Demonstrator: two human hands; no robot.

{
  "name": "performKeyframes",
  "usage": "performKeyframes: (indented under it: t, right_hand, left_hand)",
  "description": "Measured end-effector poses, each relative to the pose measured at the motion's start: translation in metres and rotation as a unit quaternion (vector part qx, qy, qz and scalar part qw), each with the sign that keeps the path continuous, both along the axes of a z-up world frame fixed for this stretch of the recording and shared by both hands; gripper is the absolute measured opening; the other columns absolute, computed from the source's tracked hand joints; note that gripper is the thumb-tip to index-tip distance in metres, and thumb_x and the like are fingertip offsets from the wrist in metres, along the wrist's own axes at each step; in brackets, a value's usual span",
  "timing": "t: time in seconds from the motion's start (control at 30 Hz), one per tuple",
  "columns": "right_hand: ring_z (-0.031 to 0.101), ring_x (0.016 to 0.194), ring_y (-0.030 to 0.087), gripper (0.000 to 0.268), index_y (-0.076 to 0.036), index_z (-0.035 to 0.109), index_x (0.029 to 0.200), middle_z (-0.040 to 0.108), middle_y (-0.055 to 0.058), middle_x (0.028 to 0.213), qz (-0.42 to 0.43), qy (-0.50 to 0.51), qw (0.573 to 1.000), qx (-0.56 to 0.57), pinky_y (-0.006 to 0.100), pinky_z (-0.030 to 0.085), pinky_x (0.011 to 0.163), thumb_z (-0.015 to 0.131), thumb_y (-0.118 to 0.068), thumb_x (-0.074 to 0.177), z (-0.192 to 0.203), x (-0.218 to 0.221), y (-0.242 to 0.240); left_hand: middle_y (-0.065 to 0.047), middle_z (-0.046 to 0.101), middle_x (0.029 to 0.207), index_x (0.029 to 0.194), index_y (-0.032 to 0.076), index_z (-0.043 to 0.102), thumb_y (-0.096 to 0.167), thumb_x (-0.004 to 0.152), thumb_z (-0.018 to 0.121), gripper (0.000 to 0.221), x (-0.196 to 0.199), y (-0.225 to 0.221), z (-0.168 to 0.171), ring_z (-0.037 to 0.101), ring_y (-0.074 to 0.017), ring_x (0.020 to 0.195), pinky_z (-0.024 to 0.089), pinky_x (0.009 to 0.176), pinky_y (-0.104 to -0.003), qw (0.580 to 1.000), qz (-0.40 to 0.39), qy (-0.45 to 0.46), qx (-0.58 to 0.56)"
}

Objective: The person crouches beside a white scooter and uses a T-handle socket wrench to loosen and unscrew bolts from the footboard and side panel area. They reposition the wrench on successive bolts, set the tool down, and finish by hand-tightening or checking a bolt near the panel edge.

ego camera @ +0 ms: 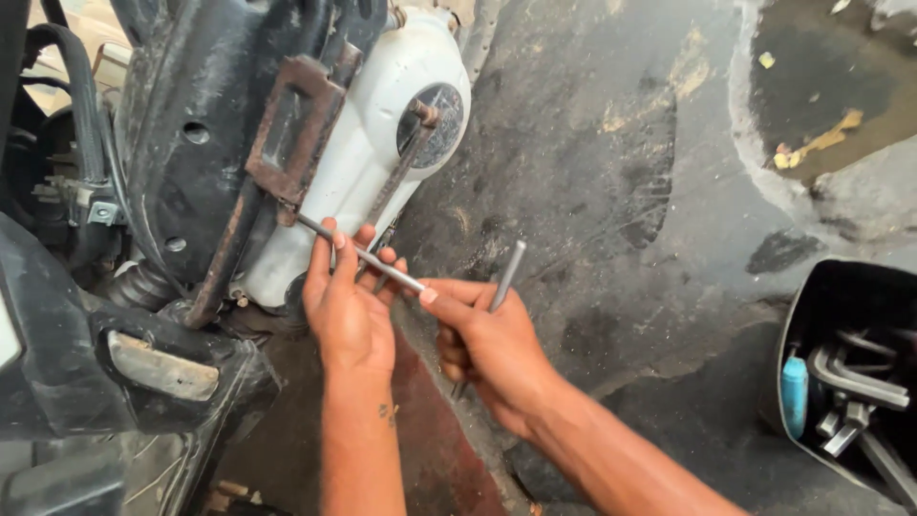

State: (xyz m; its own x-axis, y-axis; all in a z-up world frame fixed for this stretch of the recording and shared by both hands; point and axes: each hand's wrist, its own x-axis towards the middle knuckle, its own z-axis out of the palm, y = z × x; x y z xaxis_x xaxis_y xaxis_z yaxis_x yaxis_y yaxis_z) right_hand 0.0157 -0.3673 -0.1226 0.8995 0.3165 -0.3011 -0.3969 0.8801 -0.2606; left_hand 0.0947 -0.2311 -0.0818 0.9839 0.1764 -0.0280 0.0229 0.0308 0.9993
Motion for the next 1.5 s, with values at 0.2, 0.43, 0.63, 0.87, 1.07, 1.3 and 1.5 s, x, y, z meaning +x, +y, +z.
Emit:
performKeyframes:
  t: [0.2,0.43,0.63,0.87,1.07,1.3,1.5]
  right_hand:
    - [0.027,0.043,0.004,0.022,0.002,0.071,0.108,0.032,-0.009,0.055,-0.040,0.056,0.976,0.207,0.025,0.020,0.040,0.063,-0.014,0.096,0.005,-0.019,0.045]
    - [0.024,0.041,0.008,0.025,0.000,0.074,0.112,0.031,-0.006,0.053,-0.082,0.023,0.995,-0.049,0.027,0.020,0.039,0.063,-0.012,0.093,0.043,-0.025,0.054]
    - [0.034,0.044,0.004,0.010,-0.002,0.059,0.107,0.042,-0.010,0.059,-0.067,-0.003,0.983,0.172,0.025,0.028,0.034,0.065,-0.010,0.106,0.056,-0.029,0.069]
    - [0.057,0.076,0.014,0.048,0.003,0.049,0.144,0.058,0.005,0.089,-0.099,-0.145,0.982,-0.072,0.031,0.051,0.068,0.045,-0.020,0.103,0.039,-0.036,0.071]
    - [0.050,0.077,0.009,0.057,0.001,0.037,0.159,0.050,0.000,0.092,-0.004,-0.236,0.970,-0.055,0.031,0.048,0.065,0.051,-0.022,0.109,-0.005,-0.030,0.069]
    - [0.050,0.073,0.012,0.066,0.001,0.033,0.156,0.049,-0.002,0.087,-0.017,-0.330,0.840,-0.430,0.033,0.049,0.059,0.055,-0.022,0.099,-0.021,-0.025,0.057]
    - [0.049,0.068,0.013,0.074,0.002,0.031,0.154,0.048,-0.003,0.083,-0.035,-0.395,0.619,-0.678,0.035,0.049,0.053,0.059,-0.022,0.090,-0.028,-0.010,0.067]
  left_hand:
    - [-0.006,0.066,0.107,0.154,0.015,0.045,0.028,0.100,0.059,0.058,-0.007,0.012,0.018,0.063,-0.0149,0.079,0.058,0.066,-0.033,0.999,0.003,0.041,0.008]
    - [-0.009,0.068,0.107,0.138,0.011,0.063,0.027,0.098,0.063,0.043,-0.032,0.016,0.046,0.067,-0.0156,0.077,0.056,0.059,-0.028,0.998,0.034,0.031,0.035]
    - [-0.013,0.065,0.118,0.123,0.006,0.073,0.033,0.093,0.070,0.040,-0.089,-0.016,0.093,0.064,-0.0288,0.097,0.055,0.073,-0.040,0.845,0.126,-0.196,0.481]
    - [-0.026,0.071,0.108,0.136,-0.007,0.059,0.078,0.096,0.035,0.097,-0.112,-0.040,0.116,0.066,-0.0383,0.112,0.012,0.123,-0.061,0.760,-0.299,-0.063,0.573]
    - [-0.022,0.072,0.073,0.082,-0.005,0.078,0.079,0.093,0.039,0.093,-0.100,-0.052,0.137,0.064,-0.0319,0.076,0.034,0.101,-0.048,0.716,-0.336,0.138,0.596]
    - [-0.016,0.070,0.070,0.076,0.006,0.074,0.044,0.079,0.081,0.039,-0.100,-0.037,0.098,0.061,-0.0253,0.068,0.034,0.093,-0.043,0.789,-0.255,-0.016,0.559]
    - [-0.016,0.073,0.074,0.080,0.009,0.076,0.014,0.079,0.073,0.006,-0.102,-0.023,0.075,0.066,-0.0271,0.066,0.042,0.092,-0.035,0.853,-0.209,-0.077,0.473]
